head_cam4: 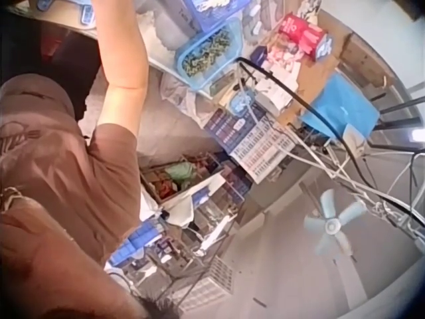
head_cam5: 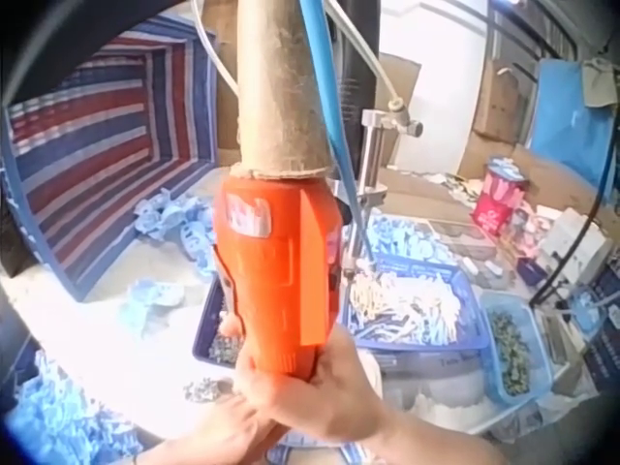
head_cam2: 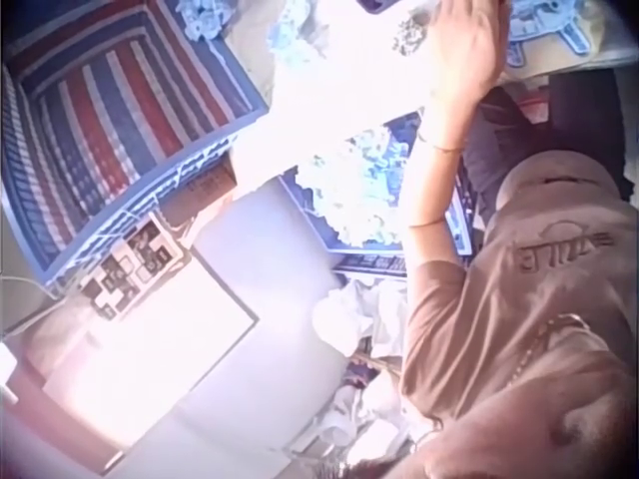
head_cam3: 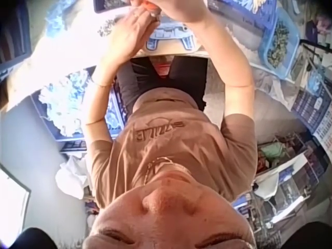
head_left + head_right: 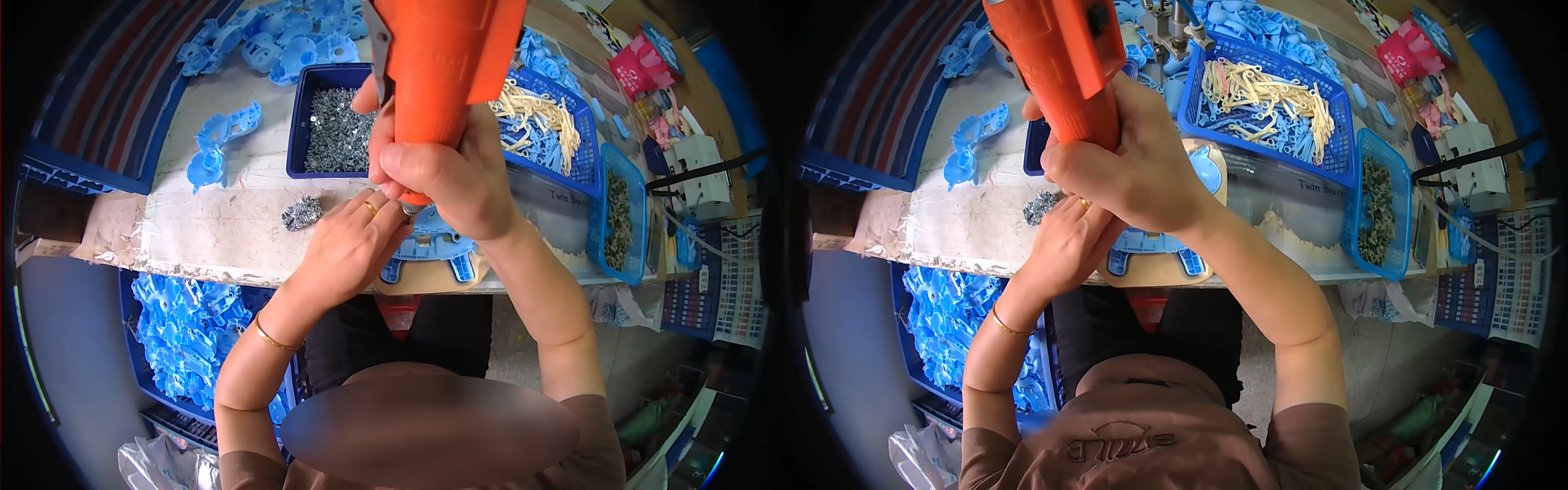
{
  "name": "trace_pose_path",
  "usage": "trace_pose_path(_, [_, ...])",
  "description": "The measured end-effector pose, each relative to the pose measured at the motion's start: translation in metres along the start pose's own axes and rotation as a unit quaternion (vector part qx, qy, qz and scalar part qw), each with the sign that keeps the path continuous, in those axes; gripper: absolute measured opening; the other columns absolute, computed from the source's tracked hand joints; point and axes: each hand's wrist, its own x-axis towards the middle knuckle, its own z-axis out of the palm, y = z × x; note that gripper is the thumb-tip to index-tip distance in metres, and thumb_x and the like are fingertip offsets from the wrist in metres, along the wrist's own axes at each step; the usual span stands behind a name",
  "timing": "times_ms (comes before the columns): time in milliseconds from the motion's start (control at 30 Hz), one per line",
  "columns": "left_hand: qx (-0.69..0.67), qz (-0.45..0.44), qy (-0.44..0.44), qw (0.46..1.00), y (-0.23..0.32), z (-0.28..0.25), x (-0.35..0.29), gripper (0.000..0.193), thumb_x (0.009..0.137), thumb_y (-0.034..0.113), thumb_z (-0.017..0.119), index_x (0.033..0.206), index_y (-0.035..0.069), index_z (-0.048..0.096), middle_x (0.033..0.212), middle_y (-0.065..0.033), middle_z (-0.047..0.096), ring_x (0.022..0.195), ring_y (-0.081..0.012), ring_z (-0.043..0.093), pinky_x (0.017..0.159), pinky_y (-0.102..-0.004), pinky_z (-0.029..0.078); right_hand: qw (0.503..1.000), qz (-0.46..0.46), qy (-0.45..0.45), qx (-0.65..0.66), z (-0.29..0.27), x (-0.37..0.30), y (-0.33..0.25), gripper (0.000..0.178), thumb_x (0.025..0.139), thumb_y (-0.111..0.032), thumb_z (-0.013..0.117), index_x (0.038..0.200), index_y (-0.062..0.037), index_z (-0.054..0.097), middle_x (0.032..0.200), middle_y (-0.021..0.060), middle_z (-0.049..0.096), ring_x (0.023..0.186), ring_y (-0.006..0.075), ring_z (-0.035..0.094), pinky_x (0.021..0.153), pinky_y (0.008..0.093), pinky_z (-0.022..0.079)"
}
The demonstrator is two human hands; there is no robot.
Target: Assembling blue toy game controller shells using small plastic components and a specialized electric screwdriver.
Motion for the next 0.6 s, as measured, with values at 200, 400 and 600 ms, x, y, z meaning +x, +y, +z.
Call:
trace_pose_path(200, [0.034,0.022,0.012,0.999,-0.001,-0.001,-0.003,0.027,0.084,0.018,0.070,0.101,0.002,0.056,0.093,-0.0093,0.061,0.083,-0.0278,0.060,0.067,-0.0376,0.049,0.997,0.048,-0.022,0.058,-0.004,-0.005,0.000,0.034,0.077,-0.007,0.068,0.109,0.0005,0.060,0.086,0.0042,0.064,0.074,0.0097,0.061,0.068,0.0273,0.051])
trace_pose_path(400, [0.047,-0.076,-0.028,0.996,0.003,-0.004,-0.013,0.058,0.073,0.039,0.078,0.111,0.001,0.056,0.102,-0.0121,0.059,0.095,-0.0300,0.056,0.079,-0.0396,0.047,0.999,0.000,0.035,-0.018,0.005,-0.013,0.015,0.025,0.080,-0.006,0.067,0.102,0.0037,0.058,0.073,0.0040,0.060,0.060,0.0088,0.058,0.059,0.0235,0.048])
trace_pose_path(600, [0.074,-0.089,-0.032,0.993,0.003,0.007,-0.018,0.076,0.071,0.048,0.077,0.123,-0.002,0.054,0.112,-0.0149,0.059,0.099,-0.0311,0.055,0.084,-0.0401,0.046,0.998,0.035,0.055,0.024,0.005,-0.017,0.031,0.024,0.081,-0.006,0.066,0.102,0.0032,0.058,0.074,0.0030,0.060,0.059,0.0074,0.058,0.057,0.0222,0.047])
